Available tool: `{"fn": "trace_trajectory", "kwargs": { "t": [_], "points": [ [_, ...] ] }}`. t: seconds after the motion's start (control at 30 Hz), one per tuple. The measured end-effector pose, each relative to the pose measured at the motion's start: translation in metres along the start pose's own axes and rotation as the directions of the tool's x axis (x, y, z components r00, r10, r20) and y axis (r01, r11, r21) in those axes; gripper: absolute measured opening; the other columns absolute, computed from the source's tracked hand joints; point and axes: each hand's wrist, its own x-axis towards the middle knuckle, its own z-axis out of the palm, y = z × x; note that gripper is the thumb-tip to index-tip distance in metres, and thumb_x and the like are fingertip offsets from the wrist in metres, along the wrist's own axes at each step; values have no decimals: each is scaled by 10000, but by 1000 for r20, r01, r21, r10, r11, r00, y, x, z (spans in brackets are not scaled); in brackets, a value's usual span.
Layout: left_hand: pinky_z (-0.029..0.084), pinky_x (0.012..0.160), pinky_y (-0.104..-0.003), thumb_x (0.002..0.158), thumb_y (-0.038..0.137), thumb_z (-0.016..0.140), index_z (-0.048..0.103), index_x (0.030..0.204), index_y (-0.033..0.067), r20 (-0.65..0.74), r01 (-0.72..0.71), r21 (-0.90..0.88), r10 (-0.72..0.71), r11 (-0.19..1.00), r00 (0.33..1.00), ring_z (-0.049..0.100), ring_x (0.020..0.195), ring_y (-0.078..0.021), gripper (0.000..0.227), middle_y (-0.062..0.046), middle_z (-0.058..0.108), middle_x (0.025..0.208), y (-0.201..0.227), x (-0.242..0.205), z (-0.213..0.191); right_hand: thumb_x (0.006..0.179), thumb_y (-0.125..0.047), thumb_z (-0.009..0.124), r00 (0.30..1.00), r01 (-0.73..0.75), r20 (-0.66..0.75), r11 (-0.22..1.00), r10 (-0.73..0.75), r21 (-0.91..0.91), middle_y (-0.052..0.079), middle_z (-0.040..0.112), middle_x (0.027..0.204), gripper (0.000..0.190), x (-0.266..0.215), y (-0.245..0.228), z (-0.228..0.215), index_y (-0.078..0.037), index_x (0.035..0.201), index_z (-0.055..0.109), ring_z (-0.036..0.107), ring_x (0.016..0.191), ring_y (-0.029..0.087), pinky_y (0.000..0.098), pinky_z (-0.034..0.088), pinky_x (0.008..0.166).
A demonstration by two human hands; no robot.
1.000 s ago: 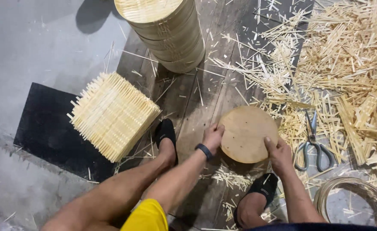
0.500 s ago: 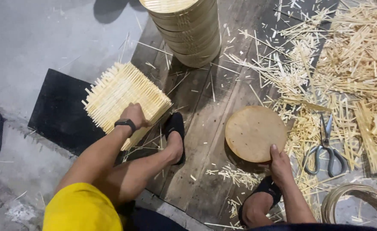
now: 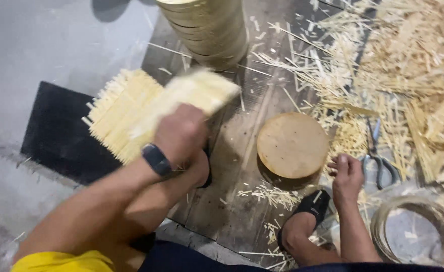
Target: Trimming and assembling woven bamboo strips into circular components using a wooden mold and scissors.
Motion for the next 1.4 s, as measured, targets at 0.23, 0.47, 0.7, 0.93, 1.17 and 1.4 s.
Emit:
{"fn": "trace_trajectory", "kwargs": {
  "t": [0.23, 0.47, 0.7, 0.93, 1.17, 1.4],
  "points": [
    [513, 653, -351, 849, 80, 639, 629, 1176, -33, 80, -530, -387, 600, 755, 796, 621, 835, -217, 346, -120, 638, 1011, 139, -35, 151, 1029, -434, 494, 897, -427, 393, 620, 201, 658, 96, 719, 1100, 503, 12, -20, 0, -14, 1280, 609, 727, 959, 194, 359, 591, 826],
    [490, 892, -438, 867, 323, 750, 629, 1220, 113, 217, -265, -504, 417, 822, 883, 590, 1039, -255, 428, -100, 636, 1174, 141, -41, 207, 942, -280, 702, 933, -250, 232, 960, 274, -127, 104, 741, 1052, 401, 22, 3, -8, 21, 1208, 693, 651, 880, 158, 335, 538, 770],
    [253, 1187, -573, 683, 521, 779, 552, 1436, 159, 358, -378, -308, 474, 873, 805, 328, 1465, -395, 866, -245, 354, 1574, 115, -37, 208, 1088, -462, 413, 857, -514, 348, 695, 381, 504, 92, 698, 1174, 482, 28, 42, -12, -45, 1205, 625, 679, 1045, 184, 346, 540, 945],
    [387, 1100, -524, 941, 252, 649, 607, 1398, 156, 407, -102, -605, 417, 790, 813, 456, 1392, -382, 469, -242, 535, 1480, 96, -42, 222, 1093, -355, 413, 841, -540, 301, 702, 449, 464, 98, 653, 1017, 341, 24, 39, -11, -56, 1048, 570, 668, 853, 206, 391, 593, 805],
    [637, 741, -300, 1046, 29, 572, 636, 1327, 67, -192, -210, -506, 129, 836, 973, 768, 943, -210, 291, -168, 760, 1196, 20, 1, 68, 986, -167, 678, 947, -302, 182, 927, 264, 224, 18, 676, 883, 184, 15, 42, -8, 12, 1017, 700, 585, 749, 85, 251, 488, 654],
    [599, 968, -449, 977, 146, 554, 580, 1337, -14, 300, -379, 315, 287, 870, 910, 698, 1155, -337, 395, -252, 696, 1233, -78, -69, -48, 909, -176, 739, 917, -385, 207, 896, 342, 222, 12, 674, 831, 243, 18, 58, -10, -4, 1073, 690, 557, 655, 75, 247, 412, 555]
  ]
}}
